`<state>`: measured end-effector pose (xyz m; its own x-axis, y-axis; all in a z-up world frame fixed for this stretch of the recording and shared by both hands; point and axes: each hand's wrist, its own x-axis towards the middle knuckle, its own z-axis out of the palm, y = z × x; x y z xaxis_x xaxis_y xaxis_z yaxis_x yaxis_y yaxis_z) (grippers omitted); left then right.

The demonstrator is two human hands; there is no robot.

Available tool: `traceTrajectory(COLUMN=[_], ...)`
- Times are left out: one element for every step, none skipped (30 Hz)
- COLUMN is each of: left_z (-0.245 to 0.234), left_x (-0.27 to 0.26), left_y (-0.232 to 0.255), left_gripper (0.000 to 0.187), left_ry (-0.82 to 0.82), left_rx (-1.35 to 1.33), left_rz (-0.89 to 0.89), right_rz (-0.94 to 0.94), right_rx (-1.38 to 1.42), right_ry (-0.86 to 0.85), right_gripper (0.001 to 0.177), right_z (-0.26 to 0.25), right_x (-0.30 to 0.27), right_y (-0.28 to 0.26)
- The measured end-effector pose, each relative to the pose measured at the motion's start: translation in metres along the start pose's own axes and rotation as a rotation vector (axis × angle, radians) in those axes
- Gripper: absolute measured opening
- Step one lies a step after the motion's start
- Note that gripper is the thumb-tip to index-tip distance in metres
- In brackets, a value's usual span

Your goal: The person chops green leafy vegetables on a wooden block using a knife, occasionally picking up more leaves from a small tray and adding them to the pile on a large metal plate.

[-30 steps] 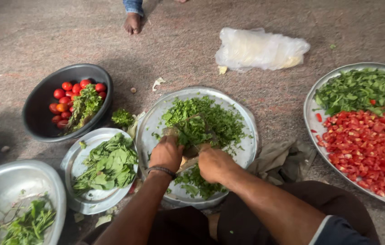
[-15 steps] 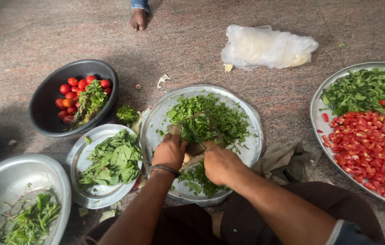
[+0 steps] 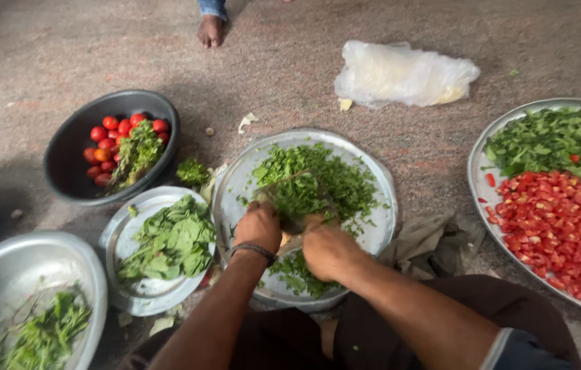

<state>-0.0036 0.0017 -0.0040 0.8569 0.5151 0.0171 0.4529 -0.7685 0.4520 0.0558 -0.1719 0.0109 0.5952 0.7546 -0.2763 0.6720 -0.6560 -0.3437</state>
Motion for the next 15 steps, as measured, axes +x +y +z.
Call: traceTrajectory(left_z=[0.001, 0.002, 0.003, 0.004, 0.004, 0.002, 0.002, 0.003, 0.003, 0.003, 0.002, 0.003, 0.005, 0.006, 0.006], left_x=[-0.005, -0.003, 0.0, -0.003, -0.006, -0.001, 0.004, 0.002, 0.0, 0.0, 0.002, 0.003, 0.003, 0.001, 0.0], left_y=[-0.004, -0.003, -0.002, -0.003, -0.005, -0.006, -0.004, -0.004, -0.005, -0.005, -0.006, -0.005, -0.004, -0.006, -0.008], left_gripper=[0.019, 0.019, 0.019, 0.019, 0.019, 0.02, 0.02, 0.017, 0.016, 0.016, 0.017, 0.021, 0.021, 0.017, 0.015], left_ry=[-0.001, 0.008, 0.016, 0.008, -0.01, -0.012, -0.004, 0.006, 0.015, 0.018, 0.003, -0.018, -0.021, -0.014, -0.006], left_rx=[0.004, -0.012, -0.028, -0.03, -0.037, -0.043, -0.043, -0.024, -0.004, -0.006, -0.025, -0.044, -0.045, -0.017, 0.01], left_rz=[-0.009, -0.02, -0.03, -0.029, -0.019, -0.003, 0.004, -0.007, -0.019, -0.022, -0.021, -0.012, -0.008, -0.008, -0.007], right_rz=[-0.081, -0.082, 0.014, 0.118, 0.125, 0.029, -0.067, -0.072, -0.081, -0.086, -0.09, -0.074, -0.059, -0.062, -0.057], right_rx=[-0.056, -0.06, 0.008, 0.081, 0.083, 0.03, -0.024, -0.021, -0.022, -0.029, -0.032, -0.048, -0.065, -0.063, 0.001], right_ry=[-0.092, -0.089, -0.088, -0.095, -0.1, -0.097, -0.093, -0.098, -0.133, -0.166, -0.167, -0.171, -0.175, -0.173, -0.178], right_gripper=[0.039, 0.039, 0.037, 0.036, 0.036, 0.039, 0.042, 0.042, 0.044, 0.045, 0.045, 0.036, 0.027, 0.027, 0.026], right_z=[0.003, 0.005, 0.007, 0.011, 0.011, 0.006, 0.0, 0.002, 0.005, 0.006, 0.004, 0.0, -0.004, -0.005, -0.005], right_x=[-0.004, 0.001, 0.008, 0.006, 0.003, 0.008, 0.012, 0.008, 0.001, -0.002, 0.002, 0.008, 0.011, 0.008, 0.001], right_y=[0.004, 0.002, -0.003, -0.005, -0.003, -0.001, 0.0, -0.003, -0.005, -0.006, -0.008, -0.01, -0.01, -0.009, -0.004])
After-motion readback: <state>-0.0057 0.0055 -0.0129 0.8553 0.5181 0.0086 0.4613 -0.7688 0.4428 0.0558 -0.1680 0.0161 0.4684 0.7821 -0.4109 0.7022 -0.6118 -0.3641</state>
